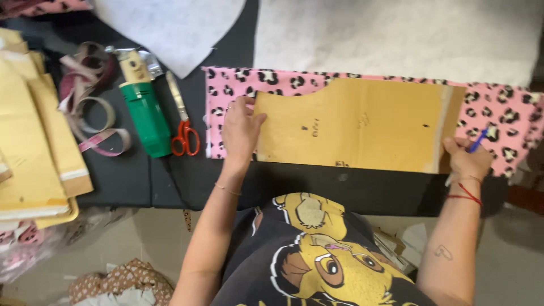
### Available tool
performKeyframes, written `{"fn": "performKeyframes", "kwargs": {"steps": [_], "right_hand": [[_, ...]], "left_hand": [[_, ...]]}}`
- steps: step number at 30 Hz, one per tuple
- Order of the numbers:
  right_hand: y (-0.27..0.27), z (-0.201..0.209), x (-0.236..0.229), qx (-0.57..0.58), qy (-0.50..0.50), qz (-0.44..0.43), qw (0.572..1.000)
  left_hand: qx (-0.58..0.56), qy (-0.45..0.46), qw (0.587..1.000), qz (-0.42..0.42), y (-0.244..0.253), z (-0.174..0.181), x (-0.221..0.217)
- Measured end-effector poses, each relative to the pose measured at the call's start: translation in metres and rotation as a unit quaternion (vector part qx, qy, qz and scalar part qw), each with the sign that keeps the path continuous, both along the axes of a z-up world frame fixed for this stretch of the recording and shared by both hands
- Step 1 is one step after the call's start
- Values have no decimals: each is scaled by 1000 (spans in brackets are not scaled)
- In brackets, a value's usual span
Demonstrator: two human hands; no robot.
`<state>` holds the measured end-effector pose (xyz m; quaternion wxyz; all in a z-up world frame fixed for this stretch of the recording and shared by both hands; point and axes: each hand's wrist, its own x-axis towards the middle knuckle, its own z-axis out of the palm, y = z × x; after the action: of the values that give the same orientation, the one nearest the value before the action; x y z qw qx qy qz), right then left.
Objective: The person folds a piece of pink leopard-print fabric on a work table. They then sort through a stack of brown paper pattern pieces, select one, and place it on the fabric. Using a blue pen, they trace the outline of the pattern onto the fabric.
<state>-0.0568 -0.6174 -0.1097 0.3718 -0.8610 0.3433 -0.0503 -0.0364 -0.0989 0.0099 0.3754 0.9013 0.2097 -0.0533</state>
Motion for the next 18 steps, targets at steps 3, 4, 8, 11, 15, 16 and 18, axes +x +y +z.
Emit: {"fn": "performKeyframes", "kwargs": {"steps": [3, 4, 8, 11, 15, 16, 18], "right_hand": [[-7, -9, 0, 15, -11, -13, 1000], [-13, -14, -2, 18, -9, -6, 1000], [-41, -37, -4, -2, -32, 28, 999], [-28, -19, -4, 15, 4, 9, 1000], [-28, -13, -3, 14, 65, -14, 998], [-26, -11, -4, 12, 66, -10, 998], [-22, -7, -9, -63, 44, 28, 997]], "left_hand": [[146, -162, 976, 5, 17, -10, -3], [150, -159, 976, 11, 26, -8, -2], [92, -106, 984, 110, 61, -6, 6], [-19, 7, 992, 128, 70, 6, 13], [59, -25, 996, 64, 62, -9, 9], [57, -24, 996, 68, 55, -6, 3], [199, -278, 940, 17, 42, 1, -11]]}}
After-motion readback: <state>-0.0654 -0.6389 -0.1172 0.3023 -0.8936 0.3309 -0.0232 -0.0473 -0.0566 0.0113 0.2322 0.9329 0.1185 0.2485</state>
